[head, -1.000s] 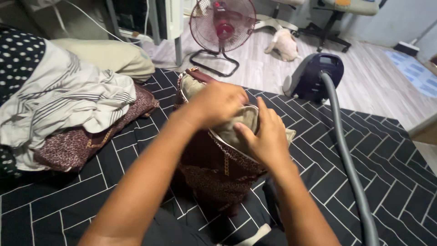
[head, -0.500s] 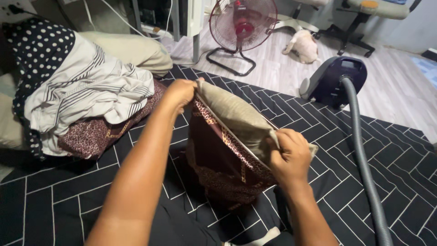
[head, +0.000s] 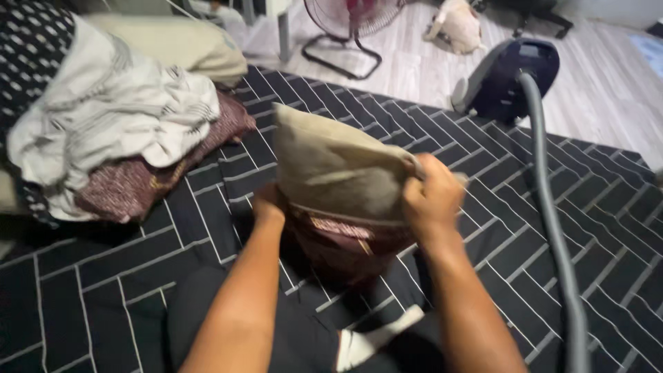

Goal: The person uses a vacuum cleaner hose to clean a patterned pillow on a bed. They remove the pillowcase, vacuum the pillow insert, and then place the pillowcase aside.

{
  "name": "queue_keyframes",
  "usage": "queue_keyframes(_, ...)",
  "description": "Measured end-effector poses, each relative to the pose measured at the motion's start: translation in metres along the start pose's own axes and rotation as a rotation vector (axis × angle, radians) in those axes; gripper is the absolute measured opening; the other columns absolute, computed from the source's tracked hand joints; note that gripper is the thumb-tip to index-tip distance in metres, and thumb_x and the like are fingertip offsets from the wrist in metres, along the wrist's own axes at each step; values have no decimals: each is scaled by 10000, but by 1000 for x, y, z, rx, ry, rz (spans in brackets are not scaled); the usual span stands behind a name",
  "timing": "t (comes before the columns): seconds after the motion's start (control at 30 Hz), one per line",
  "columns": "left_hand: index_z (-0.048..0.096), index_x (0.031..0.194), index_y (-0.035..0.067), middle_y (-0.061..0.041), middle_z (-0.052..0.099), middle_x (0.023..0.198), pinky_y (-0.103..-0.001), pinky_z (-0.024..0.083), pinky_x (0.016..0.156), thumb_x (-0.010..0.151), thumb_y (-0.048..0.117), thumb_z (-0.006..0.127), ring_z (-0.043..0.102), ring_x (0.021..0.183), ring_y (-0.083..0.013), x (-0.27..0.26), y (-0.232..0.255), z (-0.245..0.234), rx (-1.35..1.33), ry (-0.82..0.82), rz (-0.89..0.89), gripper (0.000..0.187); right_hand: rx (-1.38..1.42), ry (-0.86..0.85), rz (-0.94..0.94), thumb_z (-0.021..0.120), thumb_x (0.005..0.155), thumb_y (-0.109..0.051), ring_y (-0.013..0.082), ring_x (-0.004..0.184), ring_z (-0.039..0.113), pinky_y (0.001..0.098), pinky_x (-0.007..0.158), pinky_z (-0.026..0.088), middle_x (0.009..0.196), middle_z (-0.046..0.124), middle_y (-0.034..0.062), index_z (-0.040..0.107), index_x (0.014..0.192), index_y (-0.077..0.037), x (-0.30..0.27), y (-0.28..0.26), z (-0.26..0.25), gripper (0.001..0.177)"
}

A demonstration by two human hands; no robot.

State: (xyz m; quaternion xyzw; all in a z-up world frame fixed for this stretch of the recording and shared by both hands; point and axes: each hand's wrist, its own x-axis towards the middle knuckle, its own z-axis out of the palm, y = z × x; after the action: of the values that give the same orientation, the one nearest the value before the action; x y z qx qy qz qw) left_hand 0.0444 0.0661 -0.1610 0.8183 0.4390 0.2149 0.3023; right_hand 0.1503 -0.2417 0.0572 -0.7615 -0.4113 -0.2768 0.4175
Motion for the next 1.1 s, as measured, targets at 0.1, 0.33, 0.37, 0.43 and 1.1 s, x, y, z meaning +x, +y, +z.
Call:
queue_keyframes(0.1,649,1125,85,-178,662,1107,-471,539,857,1026,287,558,659,1087,-416,-3,28,-28,-702,188,-78,243,17,10,-76,639,856,-21,322,837,683,409,738,521,883,697,131,692,934,-51,16,0,10,99)
queue_keyframes(0.33,568,1327,63,-141,629,1229,-439,484,1109,1002,160,703,597,1201,-332,-64,168,-118,-343,844,937,365,225,-53,-62,705,876,-100,226,829,696,362,757,494,892,732,76,728,951,-61,36,-15,11,88)
queue_keyframes(0.37,608,1251,55,-146,654,1199,-483,443,1072,877,233,752,618,1161,-317,-71,189,-125,-220,708,1117,438,312,-91,-25,747,929,-143,191,820,701,348,750,492,908,748,59,731,967,-65,33,-16,11,89)
queue_keyframes(0.43,668,1106,67,-127,678,1089,-526,423,1027,756,344,808,636,1066,-295,-66,228,-135,-32,449,1283,467,487,92,-76,652,1024,-101,178,1044,665,348,928,520,1138,697,79,678,1148,-55,22,-11,9,135)
queue_keyframes(1.1,564,801,14,-168,617,791,-496,447,659,1072,167,730,610,759,-387,-17,280,-201,92,709,1065,353,240,188,442,662,914,-15,198,804,703,304,732,571,907,704,132,683,967,-8,-97,101,60,57)
